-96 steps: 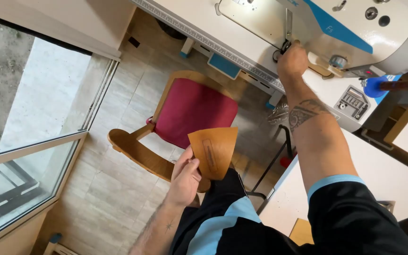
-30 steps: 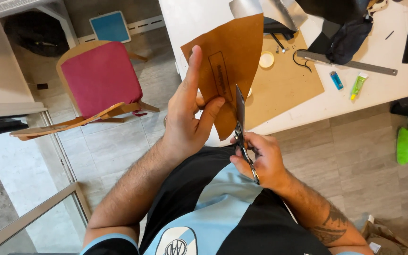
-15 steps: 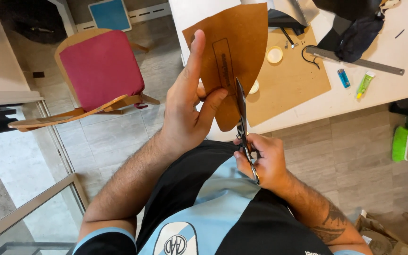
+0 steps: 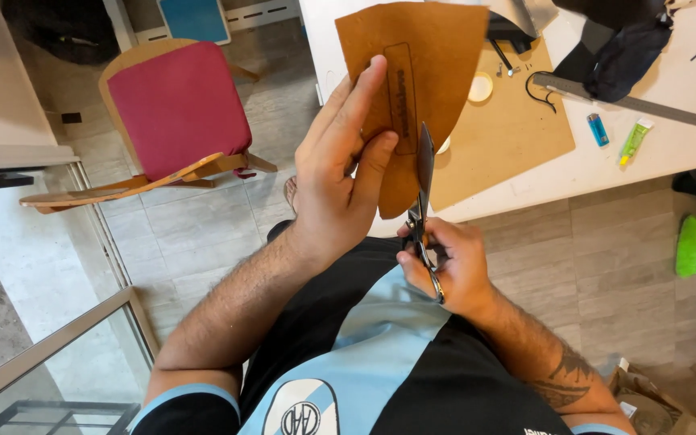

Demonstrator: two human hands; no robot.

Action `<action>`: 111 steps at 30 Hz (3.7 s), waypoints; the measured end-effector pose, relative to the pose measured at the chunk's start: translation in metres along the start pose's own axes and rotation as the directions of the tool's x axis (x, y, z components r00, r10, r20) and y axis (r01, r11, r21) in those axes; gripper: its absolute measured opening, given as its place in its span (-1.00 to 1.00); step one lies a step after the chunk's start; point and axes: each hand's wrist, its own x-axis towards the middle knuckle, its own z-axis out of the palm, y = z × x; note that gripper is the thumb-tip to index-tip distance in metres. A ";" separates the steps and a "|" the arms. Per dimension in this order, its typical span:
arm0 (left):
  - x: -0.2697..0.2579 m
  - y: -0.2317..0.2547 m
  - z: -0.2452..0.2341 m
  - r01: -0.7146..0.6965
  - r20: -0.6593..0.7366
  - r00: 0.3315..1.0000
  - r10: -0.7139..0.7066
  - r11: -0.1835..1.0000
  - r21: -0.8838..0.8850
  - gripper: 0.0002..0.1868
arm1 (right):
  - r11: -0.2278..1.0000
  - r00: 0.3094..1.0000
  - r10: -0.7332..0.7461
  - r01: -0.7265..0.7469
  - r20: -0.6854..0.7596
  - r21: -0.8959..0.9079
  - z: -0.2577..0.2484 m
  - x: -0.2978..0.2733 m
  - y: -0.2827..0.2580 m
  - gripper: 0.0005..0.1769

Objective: Cutting a leather shape with scissors and applying a substance to a small leather strip

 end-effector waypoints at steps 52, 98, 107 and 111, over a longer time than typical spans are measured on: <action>-0.017 -0.005 0.044 0.336 -0.021 0.901 -0.433 0.727 -0.598 -0.19 | 0.972 0.981 0.178 -0.187 -0.080 -0.139 -0.004 -0.008 0.023 -0.82; -0.053 -0.269 0.126 0.612 0.019 0.790 -0.612 0.788 -0.070 -0.69 | 0.859 0.860 0.507 -0.510 0.058 0.047 0.077 0.062 0.223 -0.63; -0.033 -0.264 0.126 0.569 0.043 0.822 -0.567 0.818 -0.087 -0.71 | 0.886 0.891 0.453 -0.451 0.002 0.109 0.072 0.070 0.217 -0.71; -0.035 -0.264 0.125 0.534 0.015 0.845 -0.535 0.842 -0.078 -0.70 | 0.894 0.895 0.445 -0.445 0.003 0.053 0.073 0.069 0.216 -0.70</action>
